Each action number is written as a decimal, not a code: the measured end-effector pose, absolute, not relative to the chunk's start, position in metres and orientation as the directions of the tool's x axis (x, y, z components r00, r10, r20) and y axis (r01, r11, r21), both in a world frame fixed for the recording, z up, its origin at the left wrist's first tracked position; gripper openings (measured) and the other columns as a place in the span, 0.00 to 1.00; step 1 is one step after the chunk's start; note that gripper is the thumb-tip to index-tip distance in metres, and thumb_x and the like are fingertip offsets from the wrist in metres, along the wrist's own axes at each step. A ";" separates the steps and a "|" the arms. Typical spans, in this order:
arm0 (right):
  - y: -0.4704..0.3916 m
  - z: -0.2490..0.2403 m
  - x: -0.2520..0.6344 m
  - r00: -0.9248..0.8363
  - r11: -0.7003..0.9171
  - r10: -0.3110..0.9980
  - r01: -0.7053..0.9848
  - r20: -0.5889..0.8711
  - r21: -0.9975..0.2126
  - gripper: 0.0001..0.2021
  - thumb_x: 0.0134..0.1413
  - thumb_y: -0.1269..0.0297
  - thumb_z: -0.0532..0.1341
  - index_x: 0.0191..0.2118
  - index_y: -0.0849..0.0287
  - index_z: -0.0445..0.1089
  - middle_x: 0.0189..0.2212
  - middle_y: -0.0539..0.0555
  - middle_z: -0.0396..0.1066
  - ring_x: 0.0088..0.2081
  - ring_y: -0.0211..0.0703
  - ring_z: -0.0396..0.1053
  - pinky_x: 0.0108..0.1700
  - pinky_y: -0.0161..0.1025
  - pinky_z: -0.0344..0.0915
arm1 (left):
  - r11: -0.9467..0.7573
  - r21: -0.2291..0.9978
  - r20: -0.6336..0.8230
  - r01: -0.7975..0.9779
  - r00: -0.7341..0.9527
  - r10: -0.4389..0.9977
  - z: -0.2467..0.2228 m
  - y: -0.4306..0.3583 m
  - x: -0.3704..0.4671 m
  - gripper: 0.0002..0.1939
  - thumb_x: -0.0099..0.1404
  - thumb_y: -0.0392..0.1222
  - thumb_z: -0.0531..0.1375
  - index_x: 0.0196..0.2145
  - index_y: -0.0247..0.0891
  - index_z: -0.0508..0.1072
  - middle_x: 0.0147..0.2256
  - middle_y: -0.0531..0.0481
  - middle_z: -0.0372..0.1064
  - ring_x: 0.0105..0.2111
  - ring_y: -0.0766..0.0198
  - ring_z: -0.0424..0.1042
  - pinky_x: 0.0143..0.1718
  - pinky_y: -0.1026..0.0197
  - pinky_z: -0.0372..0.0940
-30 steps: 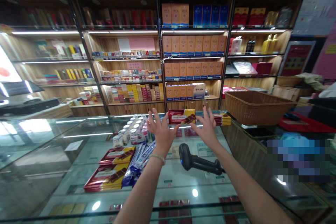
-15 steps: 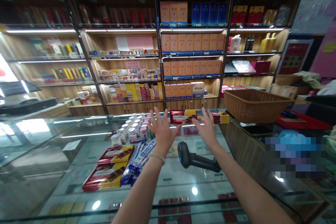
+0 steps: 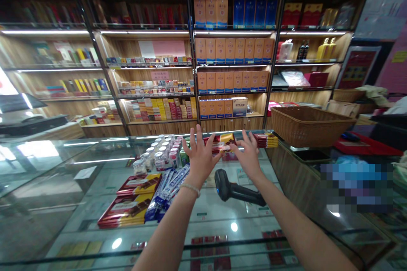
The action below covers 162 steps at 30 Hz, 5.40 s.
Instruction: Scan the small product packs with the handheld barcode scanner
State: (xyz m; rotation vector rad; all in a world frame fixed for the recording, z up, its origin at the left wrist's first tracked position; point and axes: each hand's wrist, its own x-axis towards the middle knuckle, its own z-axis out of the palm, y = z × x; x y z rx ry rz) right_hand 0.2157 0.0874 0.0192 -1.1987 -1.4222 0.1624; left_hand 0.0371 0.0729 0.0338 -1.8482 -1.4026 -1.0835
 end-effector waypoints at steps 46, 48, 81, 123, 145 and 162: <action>0.076 0.020 0.237 -0.229 0.443 0.621 0.892 0.750 -0.094 0.35 0.52 0.60 0.72 0.66 0.43 0.65 0.78 0.60 0.38 0.77 0.65 0.36 0.71 0.73 0.35 | -0.483 -0.021 0.778 0.875 0.318 0.541 0.037 0.057 0.030 0.33 0.56 0.56 0.73 0.59 0.57 0.76 0.77 0.43 0.32 0.75 0.33 0.35 0.70 0.27 0.32; 0.075 0.021 0.237 -0.240 0.454 0.623 0.886 0.745 -0.094 0.33 0.52 0.61 0.72 0.64 0.43 0.67 0.78 0.59 0.38 0.77 0.66 0.36 0.71 0.74 0.35 | -0.488 -0.016 0.773 0.873 0.320 0.548 0.036 0.057 0.030 0.32 0.57 0.55 0.72 0.59 0.57 0.76 0.77 0.42 0.31 0.76 0.34 0.35 0.70 0.28 0.31; 0.068 0.031 0.246 -0.299 0.456 0.545 0.890 0.783 0.022 0.23 0.58 0.62 0.65 0.58 0.58 0.68 0.76 0.65 0.44 0.76 0.65 0.39 0.72 0.73 0.23 | -0.323 -0.078 0.785 0.943 0.257 0.564 0.039 0.060 0.021 0.49 0.49 0.59 0.77 0.66 0.53 0.68 0.76 0.34 0.41 0.75 0.33 0.40 0.70 0.24 0.26; -0.019 -0.018 0.233 -0.322 0.336 0.905 0.942 0.278 -0.005 0.52 0.51 0.38 0.70 0.76 0.52 0.50 0.78 0.68 0.30 0.77 0.71 0.28 0.71 0.74 0.33 | -0.329 0.098 0.734 0.939 0.155 0.662 0.028 0.073 0.005 0.36 0.50 0.55 0.77 0.57 0.51 0.76 0.77 0.41 0.35 0.75 0.32 0.36 0.70 0.25 0.25; -0.010 0.011 0.228 -0.243 0.294 0.930 0.942 0.274 -0.160 0.17 0.58 0.59 0.60 0.52 0.56 0.69 0.53 0.59 0.72 0.43 0.50 0.76 0.36 0.39 0.61 | -0.273 0.111 0.723 0.956 0.111 0.682 0.026 0.075 0.000 0.35 0.53 0.57 0.75 0.58 0.53 0.76 0.77 0.42 0.36 0.76 0.33 0.35 0.70 0.25 0.28; -0.017 0.011 0.241 -0.120 0.242 0.937 0.900 0.328 -0.364 0.18 0.54 0.60 0.63 0.50 0.53 0.66 0.32 0.51 0.79 0.35 0.51 0.77 0.34 0.36 0.52 | -0.215 0.130 0.698 0.968 0.065 0.713 0.025 0.073 0.000 0.39 0.49 0.54 0.77 0.58 0.56 0.75 0.77 0.43 0.37 0.76 0.34 0.35 0.70 0.24 0.30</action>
